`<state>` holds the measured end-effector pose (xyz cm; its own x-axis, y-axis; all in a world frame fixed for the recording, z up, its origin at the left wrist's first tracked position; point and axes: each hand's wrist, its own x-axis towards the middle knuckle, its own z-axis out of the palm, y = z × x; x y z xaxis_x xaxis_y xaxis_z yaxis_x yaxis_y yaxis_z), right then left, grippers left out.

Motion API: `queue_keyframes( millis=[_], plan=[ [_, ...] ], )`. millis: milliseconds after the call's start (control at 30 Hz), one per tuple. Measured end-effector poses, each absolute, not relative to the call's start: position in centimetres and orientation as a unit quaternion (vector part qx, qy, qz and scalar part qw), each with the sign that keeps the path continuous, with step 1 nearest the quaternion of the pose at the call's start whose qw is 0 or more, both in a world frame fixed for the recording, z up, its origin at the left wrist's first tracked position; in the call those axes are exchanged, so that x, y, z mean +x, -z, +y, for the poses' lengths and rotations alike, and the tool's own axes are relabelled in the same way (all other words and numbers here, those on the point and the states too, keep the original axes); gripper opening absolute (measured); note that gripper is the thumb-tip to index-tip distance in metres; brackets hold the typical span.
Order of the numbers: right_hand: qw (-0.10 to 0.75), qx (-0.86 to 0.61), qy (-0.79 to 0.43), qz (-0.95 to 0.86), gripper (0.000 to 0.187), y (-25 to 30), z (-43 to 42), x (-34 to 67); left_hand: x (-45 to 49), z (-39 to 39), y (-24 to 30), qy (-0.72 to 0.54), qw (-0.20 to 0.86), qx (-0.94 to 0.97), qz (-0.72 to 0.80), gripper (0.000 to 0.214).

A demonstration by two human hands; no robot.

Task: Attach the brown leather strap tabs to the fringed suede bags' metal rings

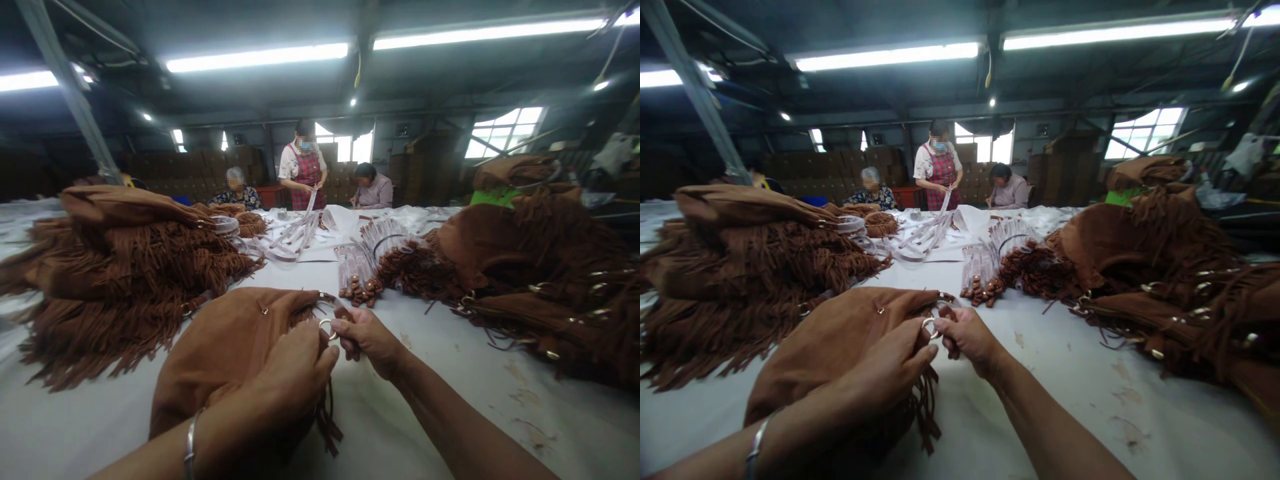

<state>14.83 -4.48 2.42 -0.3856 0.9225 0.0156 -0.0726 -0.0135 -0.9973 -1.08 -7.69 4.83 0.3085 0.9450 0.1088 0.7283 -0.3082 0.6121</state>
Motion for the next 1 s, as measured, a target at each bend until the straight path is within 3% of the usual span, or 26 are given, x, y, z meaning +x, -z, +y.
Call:
queue_keyframes(
  millis=[133,267,500,600,800,1000],
  plan=[
    [0.395,-0.379,-0.585,-0.599,0.03,-3.3,-5.2,14.7,0.3,-8.3,-4.3,-0.189,0.126,0.784,0.578,0.024],
    [0.346,-0.353,-0.571,-0.655,0.031,-4.0,-5.2,15.6,0.0,-7.4,-3.7,-0.136,0.092,0.799,0.578,0.024],
    [0.264,-0.318,-0.603,-0.682,0.029,-3.6,-4.7,17.5,-1.4,-6.2,-3.4,-0.208,0.174,0.792,0.547,0.018],
    [0.282,-0.307,-0.617,-0.667,0.025,-2.4,-3.8,17.2,-1.7,-5.6,-2.5,-0.252,0.226,0.768,0.545,0.018],
    [0.324,-0.428,-0.488,-0.688,0.029,-0.7,-2.2,17.5,-2.1,-4.4,-1.0,-0.252,0.205,0.776,0.541,0.015],
    [0.219,-0.398,-0.522,-0.722,0.032,-2.4,-3.5,17.0,-2.2,-4.1,-0.9,-0.213,0.21,0.785,0.542,0.017]
  ],
)
